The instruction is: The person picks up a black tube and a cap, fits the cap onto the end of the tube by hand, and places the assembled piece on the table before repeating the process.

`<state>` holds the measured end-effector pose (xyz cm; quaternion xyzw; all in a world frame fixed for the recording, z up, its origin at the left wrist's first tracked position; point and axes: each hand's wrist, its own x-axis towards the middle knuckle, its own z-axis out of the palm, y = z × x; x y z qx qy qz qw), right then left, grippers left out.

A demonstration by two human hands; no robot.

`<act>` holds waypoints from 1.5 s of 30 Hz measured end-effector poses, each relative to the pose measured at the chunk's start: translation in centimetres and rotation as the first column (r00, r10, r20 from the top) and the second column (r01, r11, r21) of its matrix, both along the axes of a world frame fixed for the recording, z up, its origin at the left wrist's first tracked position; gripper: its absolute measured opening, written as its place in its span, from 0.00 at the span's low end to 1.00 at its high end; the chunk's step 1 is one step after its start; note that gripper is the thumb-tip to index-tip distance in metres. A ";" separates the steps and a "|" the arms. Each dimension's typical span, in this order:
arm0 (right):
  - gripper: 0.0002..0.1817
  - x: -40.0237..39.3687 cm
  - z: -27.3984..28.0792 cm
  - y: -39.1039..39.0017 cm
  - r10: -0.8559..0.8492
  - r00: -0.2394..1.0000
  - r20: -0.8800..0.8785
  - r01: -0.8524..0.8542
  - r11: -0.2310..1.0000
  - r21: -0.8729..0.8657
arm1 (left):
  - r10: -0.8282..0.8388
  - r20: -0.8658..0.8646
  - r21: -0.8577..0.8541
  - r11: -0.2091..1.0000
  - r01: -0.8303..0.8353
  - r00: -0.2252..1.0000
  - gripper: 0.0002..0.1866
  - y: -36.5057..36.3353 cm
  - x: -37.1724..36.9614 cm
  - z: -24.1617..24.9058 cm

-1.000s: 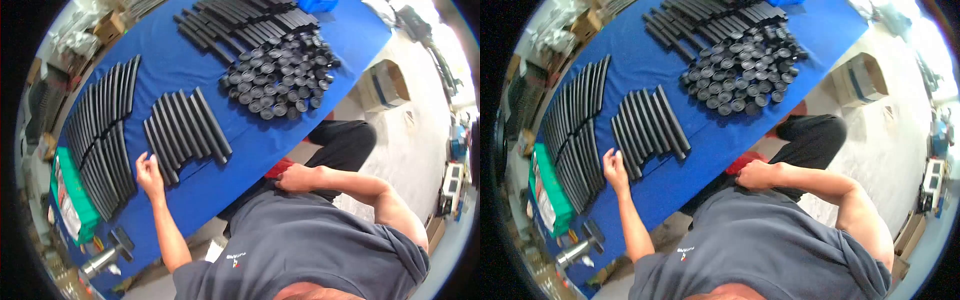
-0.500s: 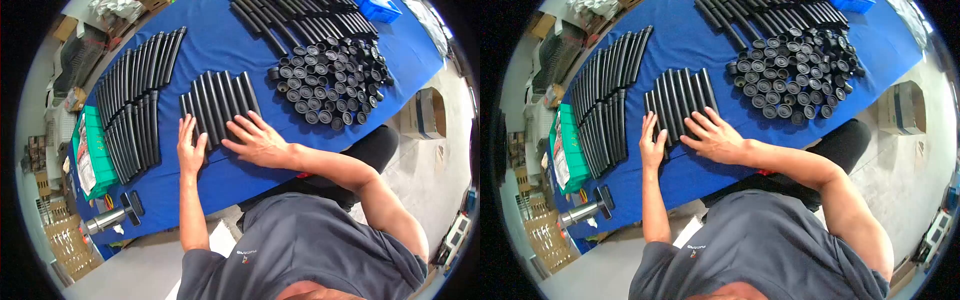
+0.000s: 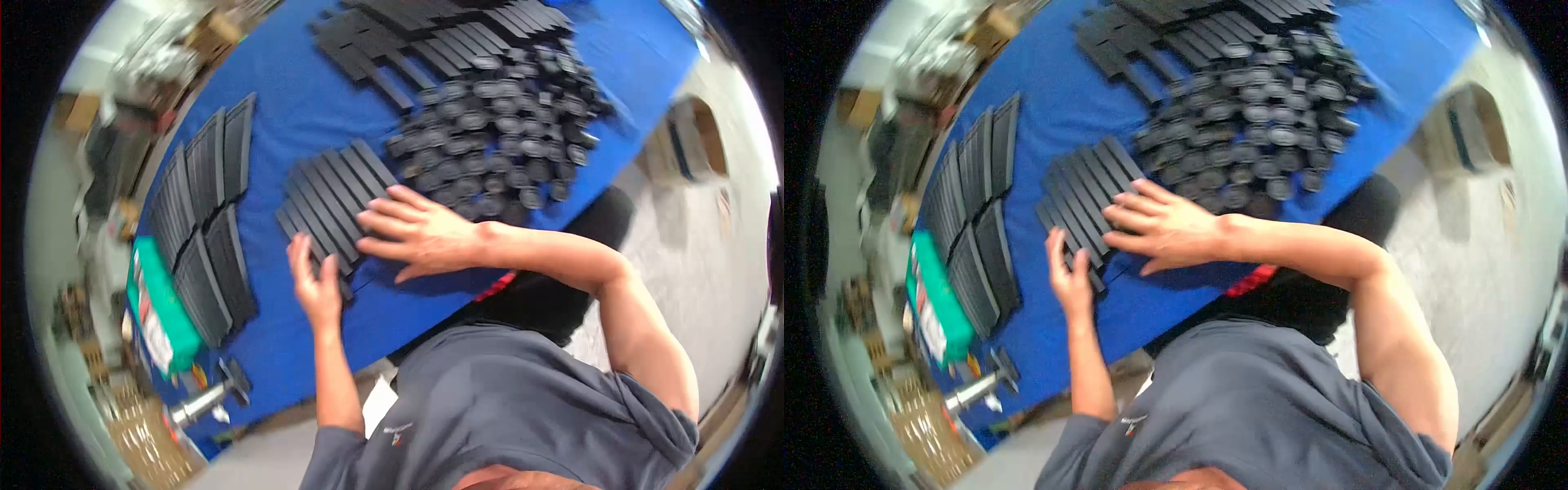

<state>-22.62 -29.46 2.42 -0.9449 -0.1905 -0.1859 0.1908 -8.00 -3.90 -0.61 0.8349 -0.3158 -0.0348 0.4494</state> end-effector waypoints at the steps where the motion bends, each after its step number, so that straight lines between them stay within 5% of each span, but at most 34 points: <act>1: 0.43 -0.4 1.0 -0.4 -0.020 0.999 0.032 0.019 0.999 0.047 | 0.014 -0.036 -0.018 1.000 -0.015 0.999 0.30 0.5 0.3 -0.6; 4: 0.37 -1.9 4.5 -5.0 -0.198 0.951 0.237 0.174 0.978 0.119 | 0.088 -0.204 -0.181 0.975 -0.125 0.975 0.28 0.3 0.5 -0.7; 6: 0.31 -4.0 5.5 -10.1 -0.431 0.894 0.123 0.399 0.890 0.222 | 0.145 -0.194 -0.195 0.964 -0.183 0.970 0.27 -0.3 0.2 -0.4; 8: 0.27 -6.9 5.2 -15.5 -0.693 0.631 0.349 0.693 0.706 0.149 | 0.137 -0.172 -0.206 0.963 -0.172 0.976 0.26 -0.6 -0.2 -0.2; 10: 0.28 -10.0 4.9 -19.3 -0.849 0.433 0.304 0.881 0.469 0.054 | 0.153 -0.125 -0.168 0.971 -0.173 0.980 0.26 -0.6 -0.3 -0.2; 13: 0.30 -12.2 4.1 -20.4 -0.944 0.328 -0.015 0.934 0.327 -0.140 | 0.152 -0.107 -0.142 0.976 -0.167 0.983 0.25 -0.8 -0.2 0.0; 17: 0.24 -11.6 3.7 -20.1 -0.947 0.316 -0.056 0.933 0.320 -0.163 | 0.156 -0.105 -0.144 0.975 -0.170 0.982 0.25 -0.7 -0.1 -0.2; 22: 0.19 -11.2 3.0 -20.2 -0.936 0.336 -0.107 0.917 0.351 -0.191 | 0.167 -0.075 -0.157 0.972 -0.177 0.983 0.25 -0.9 -0.3 -0.3; 26: 0.29 -8.0 5.0 -17.7 -0.904 0.419 0.079 0.887 0.427 0.175 | 0.179 -0.096 -0.186 0.963 -0.195 0.979 0.23 -0.3 0.3 -0.8; 28: 0.26 -5.3 5.8 -14.5 -0.718 0.683 -0.134 0.617 0.468 0.633 | 0.159 -0.116 -0.229 0.956 -0.182 0.980 0.23 0.1 0.6 -1.7; 30: 0.26 -2.6 7.3 -10.9 -0.504 0.848 -0.163 0.461 0.551 0.696 | 0.138 -0.070 -0.186 0.971 -0.149 0.988 0.22 0.5 0.9 -1.5; 32: 0.23 0.0 7.4 -8.0 -0.389 0.920 0.048 0.327 0.829 0.455 | 0.157 -0.125 -0.205 0.962 -0.180 0.980 0.23 0.3 0.7 -0.7; 34: 0.17 0.9 6.6 -5.3 -0.205 0.978 0.026 0.189 0.939 0.286 | 0.232 -0.030 -0.076 0.969 -0.234 0.972 0.25 0.9 0.9 -0.2; 37: 0.15 -1.2 5.5 -0.1 0.056 0.997 -0.062 -0.024 0.904 0.427 | 0.308 -0.017 0.005 0.951 -0.308 0.951 0.27 2.5 0.5 0.0; 39: 0.10 -2.7 3.5 3.0 0.175 0.983 -0.061 -0.154 0.952 0.266 | 0.347 -0.044 0.088 0.935 -0.342 0.937 0.28 2.6 -0.4 0.7; 45: 0.16 -2.5 -0.1 4.1 0.072 0.994 -0.084 -0.069 0.997 0.027 | 0.384 0.085 0.163 0.905 -0.393 0.919 0.31 2.1 1.6 0.3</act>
